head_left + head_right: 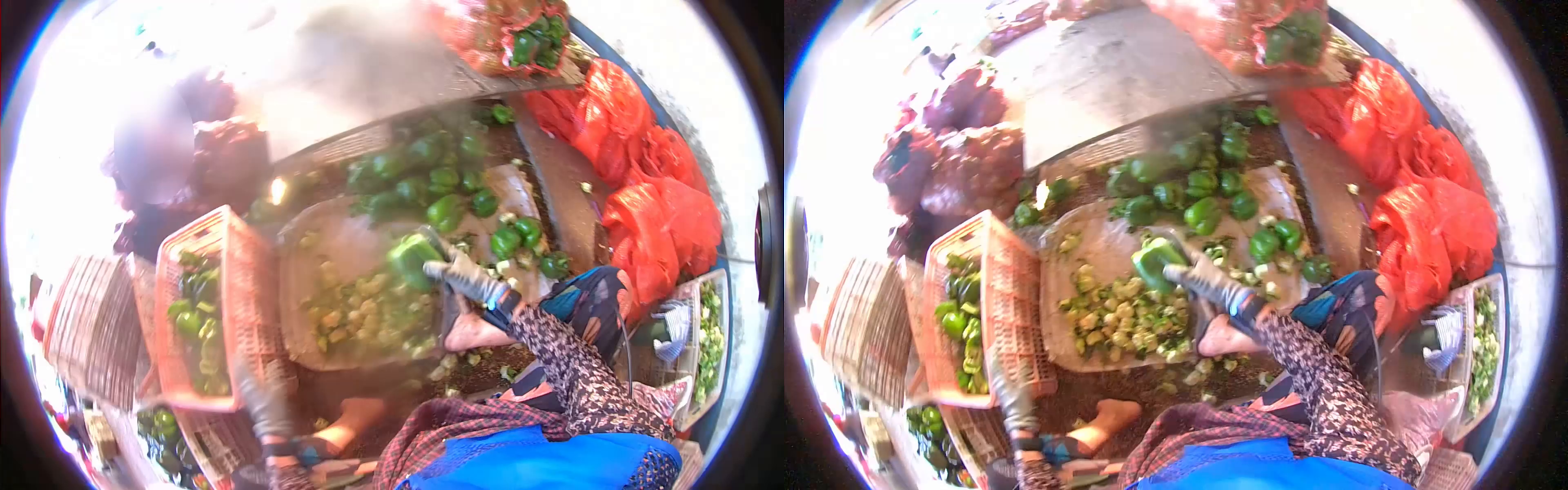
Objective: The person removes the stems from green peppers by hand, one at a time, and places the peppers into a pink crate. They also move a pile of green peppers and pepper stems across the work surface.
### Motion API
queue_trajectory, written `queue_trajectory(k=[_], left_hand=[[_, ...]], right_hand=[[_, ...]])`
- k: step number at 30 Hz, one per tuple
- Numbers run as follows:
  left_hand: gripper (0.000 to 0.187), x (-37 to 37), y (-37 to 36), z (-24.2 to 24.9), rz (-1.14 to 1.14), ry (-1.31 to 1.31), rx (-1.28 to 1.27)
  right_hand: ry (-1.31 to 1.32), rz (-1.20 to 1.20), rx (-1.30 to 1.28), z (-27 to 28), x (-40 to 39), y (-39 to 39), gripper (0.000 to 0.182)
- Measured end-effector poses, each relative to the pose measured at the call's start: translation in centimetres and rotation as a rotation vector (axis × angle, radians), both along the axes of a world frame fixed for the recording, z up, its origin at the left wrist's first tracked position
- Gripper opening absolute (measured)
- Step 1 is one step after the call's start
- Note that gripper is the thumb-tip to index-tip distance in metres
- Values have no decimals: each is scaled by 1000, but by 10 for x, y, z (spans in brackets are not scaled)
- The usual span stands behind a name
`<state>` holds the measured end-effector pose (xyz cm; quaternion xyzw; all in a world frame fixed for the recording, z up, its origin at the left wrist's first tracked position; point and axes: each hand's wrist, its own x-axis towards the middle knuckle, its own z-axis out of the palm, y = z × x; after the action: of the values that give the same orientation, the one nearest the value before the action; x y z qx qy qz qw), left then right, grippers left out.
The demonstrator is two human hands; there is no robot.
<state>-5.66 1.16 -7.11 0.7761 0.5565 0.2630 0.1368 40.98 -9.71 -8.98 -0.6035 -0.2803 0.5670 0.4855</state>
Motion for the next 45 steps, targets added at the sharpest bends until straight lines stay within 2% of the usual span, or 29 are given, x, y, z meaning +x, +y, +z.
queue_trajectory(k=[1,2,3,4,5,7,8,9,11,12,14,15,17,19,23,25,27,29,30,31,33,34,36,37,38,39,43,44,45], left_hand=[[76,55,-36,48,-22,-392,-394],[81,70,-50,25,-209,-741,-453],[89,97,-70,37,-210,-983,-647],[90,114,-95,59,-242,-1140,-717],[91,122,-117,79,-284,-1295,-787],[87,121,-139,86,-139,-1448,-640],[81,115,-144,88,-112,-1469,-541],[79,106,-151,90,-66,-1538,-532],[78,91,-161,95,14,-1438,-438],[78,85,-163,96,11,-1443,-423],[81,79,-160,88,-34,-1316,-232],[81,76,-158,79,-45,-1321,-229],[86,74,-155,60,-75,-1060,-1],[90,81,-160,68,-91,-1069,-1],[83,82,-170,72,-97,-1097,3],[78,83,-169,70,-69,-1074,10],[69,85,-167,68,-46,-1284,-29],[66,91,-167,86,71,-1582,-205],[70,86,-162,86,38,-1580,-224],[74,81,-158,87,9,-1583,-240],[82,78,-165,97,-73,-1486,-335],[90,78,-168,101,-163,-1382,-424],[102,89,-174,96,-270,-1343,-527],[104,96,-177,93,-317,-1339,-565],[101,100,-182,91,-313,-1419,-629],[95,96,-182,86,-250,-1313,-771],[81,89,-185,54,-239,-1270,-884],[78,89,-186,50,-260,-1225,-903],[74,97,-181,74,-273,-1302,-1027]], right_hand=[[82,60,80,20,-37,-4,83],[214,95,244,27,-74,-7,86],[354,129,403,33,-108,-11,90],[416,220,379,53,-135,-21,92],[354,261,439,50,-161,-26,92],[379,254,467,67,-199,-43,91],[229,293,479,75,-207,-48,86],[-366,307,698,81,-209,-50,74],[-880,177,753,114,-221,-63,45],[-884,180,767,120,-224,-69,45],[-823,357,673,127,-221,-86,23],[-840,328,712,141,-229,-94,14],[-791,347,699,141,-236,-102,15],[-801,348,674,145,-238,-104,16],[-838,376,566,146,-241,-114,21],[-831,418,517,120,-240,-127,21],[-830,463,473,91,-232,-134,21],[-609,647,256,65,-226,-137,20],[-717,497,349,53,-224,-137,10],[-573,337,426,72,-219,-128,15],[-648,271,612,119,-204,-108,39],[-650,257,606,123,-199,-98,39],[-607,479,547,122,-191,-85,66],[-428,537,516,114,-187,-78,85],[-423,549,471,110,-185,-82,82],[-415,567,425,107,-183,-86,79],[-398,676,320,98,-172,-94,72],[-306,696,277,97,-166,-94,66],[-213,713,235,96,-162,-97,61]])
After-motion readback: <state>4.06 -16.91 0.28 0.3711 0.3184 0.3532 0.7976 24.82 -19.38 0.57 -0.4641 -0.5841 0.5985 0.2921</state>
